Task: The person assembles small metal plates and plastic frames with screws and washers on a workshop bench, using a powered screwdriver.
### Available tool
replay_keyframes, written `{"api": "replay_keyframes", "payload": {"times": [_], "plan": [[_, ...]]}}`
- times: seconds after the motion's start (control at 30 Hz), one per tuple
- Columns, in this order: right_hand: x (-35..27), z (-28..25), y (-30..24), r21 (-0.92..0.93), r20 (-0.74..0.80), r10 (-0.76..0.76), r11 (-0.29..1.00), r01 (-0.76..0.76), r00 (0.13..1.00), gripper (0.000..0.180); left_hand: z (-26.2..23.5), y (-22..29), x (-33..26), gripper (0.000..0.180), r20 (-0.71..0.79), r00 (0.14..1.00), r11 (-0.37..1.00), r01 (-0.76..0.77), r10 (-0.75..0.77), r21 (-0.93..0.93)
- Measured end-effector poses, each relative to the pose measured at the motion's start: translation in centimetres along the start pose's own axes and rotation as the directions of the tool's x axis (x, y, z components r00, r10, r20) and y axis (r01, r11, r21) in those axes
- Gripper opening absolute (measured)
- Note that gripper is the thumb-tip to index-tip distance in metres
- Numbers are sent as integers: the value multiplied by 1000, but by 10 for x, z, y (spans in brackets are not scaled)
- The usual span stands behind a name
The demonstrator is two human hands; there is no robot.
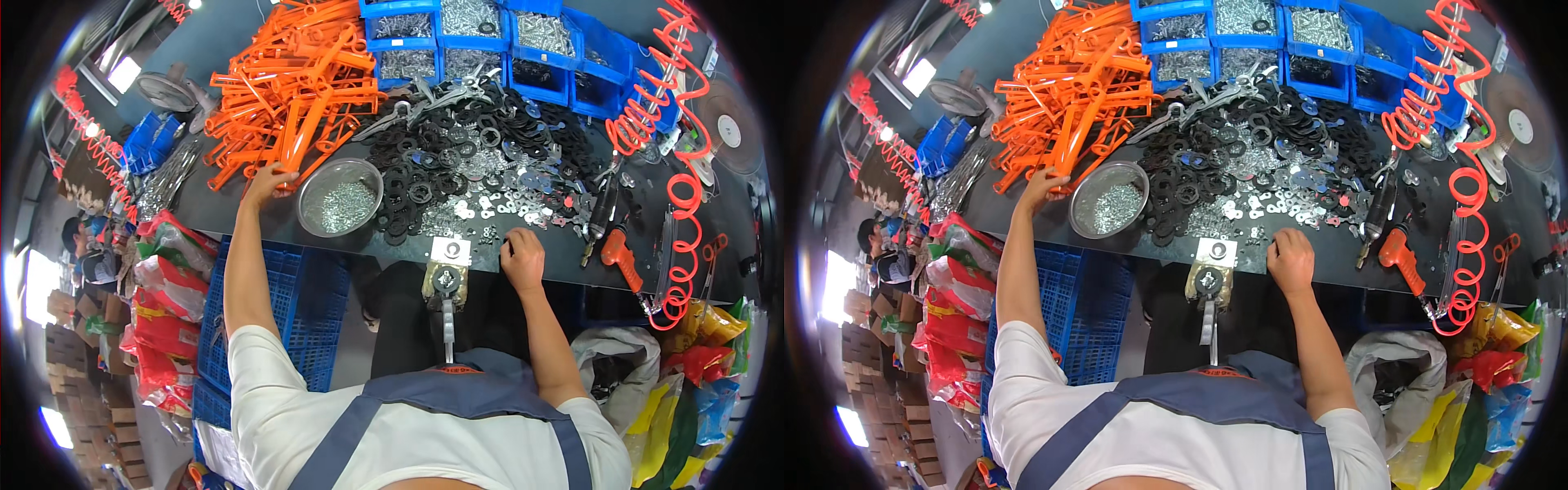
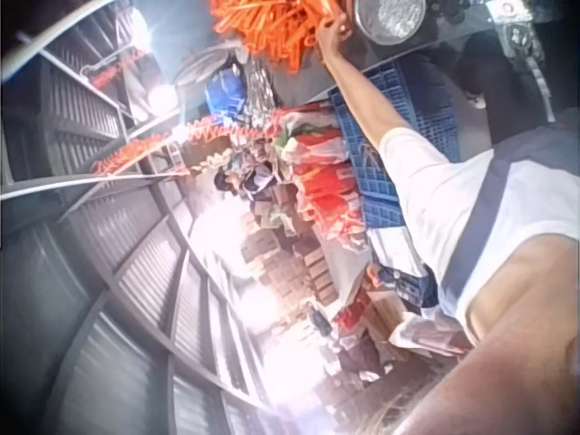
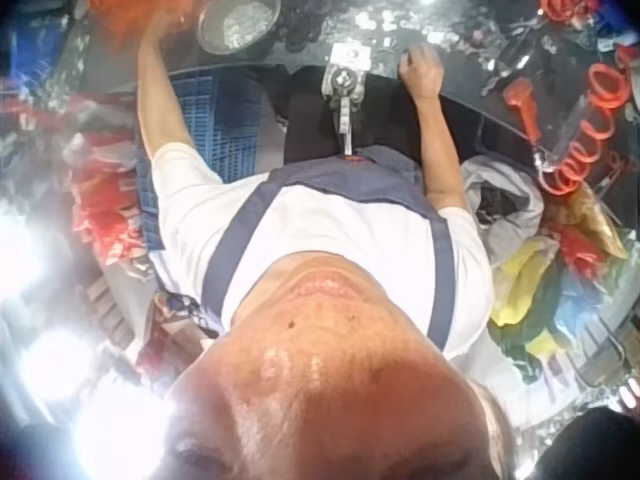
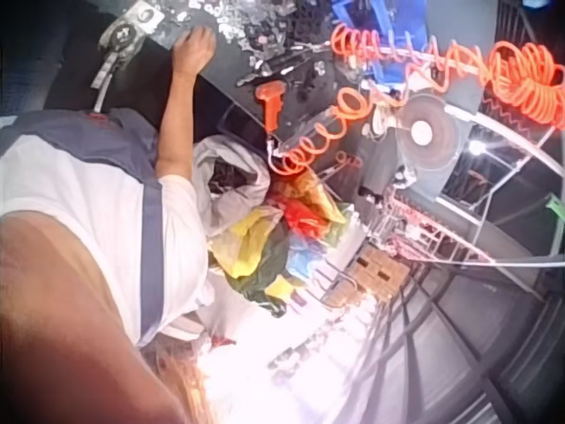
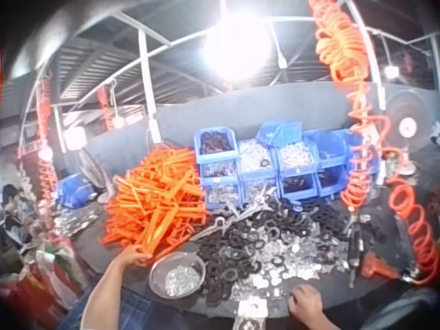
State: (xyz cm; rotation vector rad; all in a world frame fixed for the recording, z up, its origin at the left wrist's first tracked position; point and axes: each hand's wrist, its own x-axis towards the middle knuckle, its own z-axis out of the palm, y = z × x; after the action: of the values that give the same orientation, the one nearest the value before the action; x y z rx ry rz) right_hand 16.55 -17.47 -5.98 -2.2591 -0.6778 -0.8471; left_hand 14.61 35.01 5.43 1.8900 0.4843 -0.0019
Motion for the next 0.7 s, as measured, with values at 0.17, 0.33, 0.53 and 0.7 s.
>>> {"api": "replay_keyframes", "payload": {"times": [0.17,0.33,0.53,0.7], "plan": [[-2,1,1,8,-10,-25,1000,25,1000,9,2,-13,-21,21,35,999,991,1,-6,130],[-6,1,6,-11,3,-10,1000,11,1000,9,4,-12,-51,16,64,998,979,12,-25,202],[-6,2,3,-6,14,-12,1000,12,1000,9,-13,-40,-53,17,-45,998,994,-36,41,102],[-5,3,3,-10,15,5,1000,-5,1000,8,14,-43,-30,21,-286,788,761,-321,545,564]]}}
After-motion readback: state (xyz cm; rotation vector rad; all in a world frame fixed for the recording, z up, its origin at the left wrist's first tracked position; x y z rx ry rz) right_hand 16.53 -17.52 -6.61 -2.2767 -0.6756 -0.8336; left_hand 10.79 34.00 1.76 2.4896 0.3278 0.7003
